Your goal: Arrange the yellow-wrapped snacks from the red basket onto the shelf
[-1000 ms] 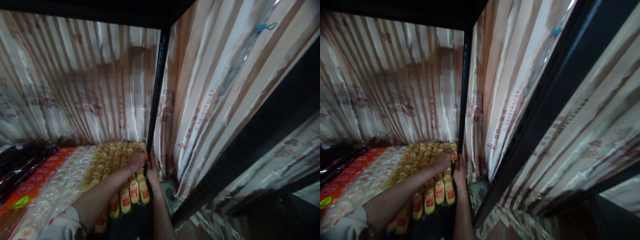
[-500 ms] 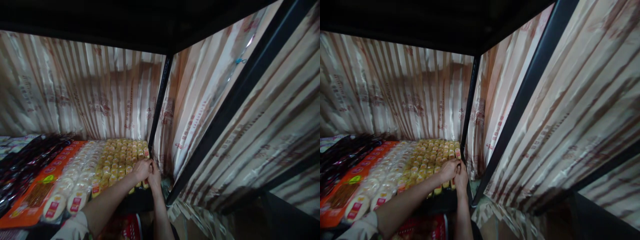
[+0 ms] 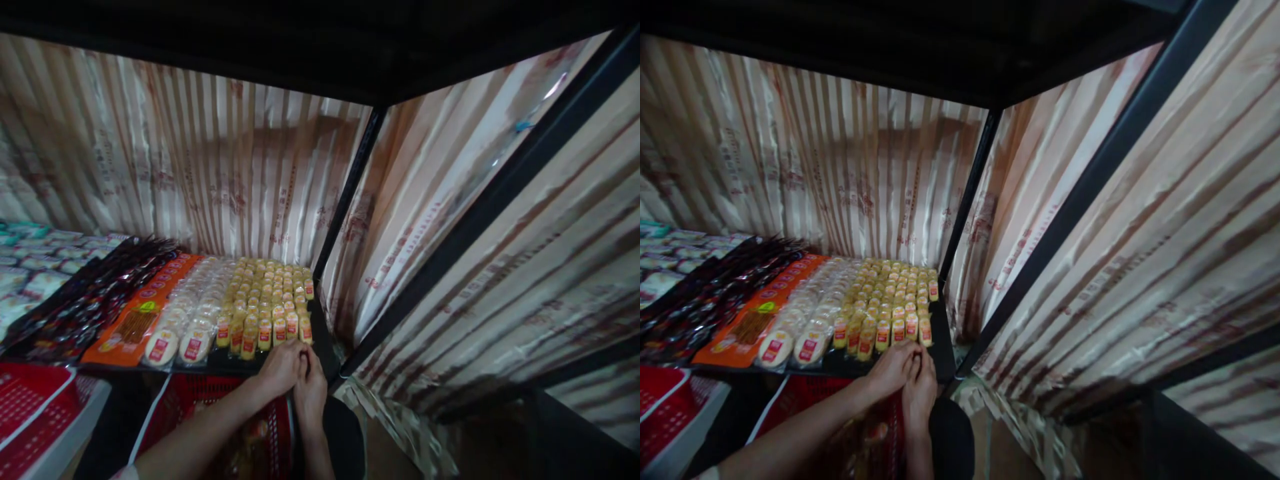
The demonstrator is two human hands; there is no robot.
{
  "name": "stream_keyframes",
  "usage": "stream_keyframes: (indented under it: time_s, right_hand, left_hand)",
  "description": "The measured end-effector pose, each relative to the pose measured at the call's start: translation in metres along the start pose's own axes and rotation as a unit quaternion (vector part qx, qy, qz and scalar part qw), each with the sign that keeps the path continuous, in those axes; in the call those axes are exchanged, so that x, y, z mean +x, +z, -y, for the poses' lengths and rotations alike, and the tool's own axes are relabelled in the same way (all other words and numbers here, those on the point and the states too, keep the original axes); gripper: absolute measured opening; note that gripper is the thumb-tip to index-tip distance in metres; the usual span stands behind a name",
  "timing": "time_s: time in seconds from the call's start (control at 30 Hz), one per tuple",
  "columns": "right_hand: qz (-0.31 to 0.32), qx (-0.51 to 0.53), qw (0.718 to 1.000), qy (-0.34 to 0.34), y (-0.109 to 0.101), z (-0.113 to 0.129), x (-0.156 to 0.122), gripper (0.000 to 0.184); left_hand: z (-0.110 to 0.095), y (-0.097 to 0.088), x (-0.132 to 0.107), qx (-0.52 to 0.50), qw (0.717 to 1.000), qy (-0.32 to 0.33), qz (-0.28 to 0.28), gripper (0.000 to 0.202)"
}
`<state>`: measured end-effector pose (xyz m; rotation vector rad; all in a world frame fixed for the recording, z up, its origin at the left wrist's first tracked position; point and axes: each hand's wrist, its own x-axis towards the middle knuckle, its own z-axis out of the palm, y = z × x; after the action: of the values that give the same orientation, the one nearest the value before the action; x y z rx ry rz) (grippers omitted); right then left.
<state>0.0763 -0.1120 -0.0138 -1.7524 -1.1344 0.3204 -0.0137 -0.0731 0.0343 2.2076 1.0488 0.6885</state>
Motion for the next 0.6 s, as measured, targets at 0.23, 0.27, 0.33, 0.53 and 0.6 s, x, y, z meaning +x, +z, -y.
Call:
stream_keyframes:
  time_s: [0.23,0.27,0.33,0.53,0.6]
  right_hand:
    - [0.051,0.003,0.999,0.003,0.020,-0.021,-0.062,0.052]
    - [0.062,0.005,0.998,0.008,0.024,-0.024,-0.069,0.052]
    - [0.093,0.004,0.995,0.026,0.031,-0.028,-0.081,0.050]
    - [0.222,-0.005,0.972,0.075,0.058,-0.039,-0.099,0.035]
    - [0.220,-0.004,0.971,0.088,0.069,-0.043,-0.103,0.031]
  left_hand:
    - [0.017,0.006,-0.063,-0.026,0.998,-0.064,-0.007,0.025]
    - [0.023,0.009,-0.071,-0.022,0.997,-0.074,-0.008,0.024]
    - [0.037,0.017,-0.084,-0.009,0.995,-0.099,-0.007,0.022]
    - [0.083,0.045,-0.113,-0.012,0.974,-0.217,0.060,0.033]
    - [0.093,0.051,-0.118,-0.010,0.962,-0.260,0.083,0.033]
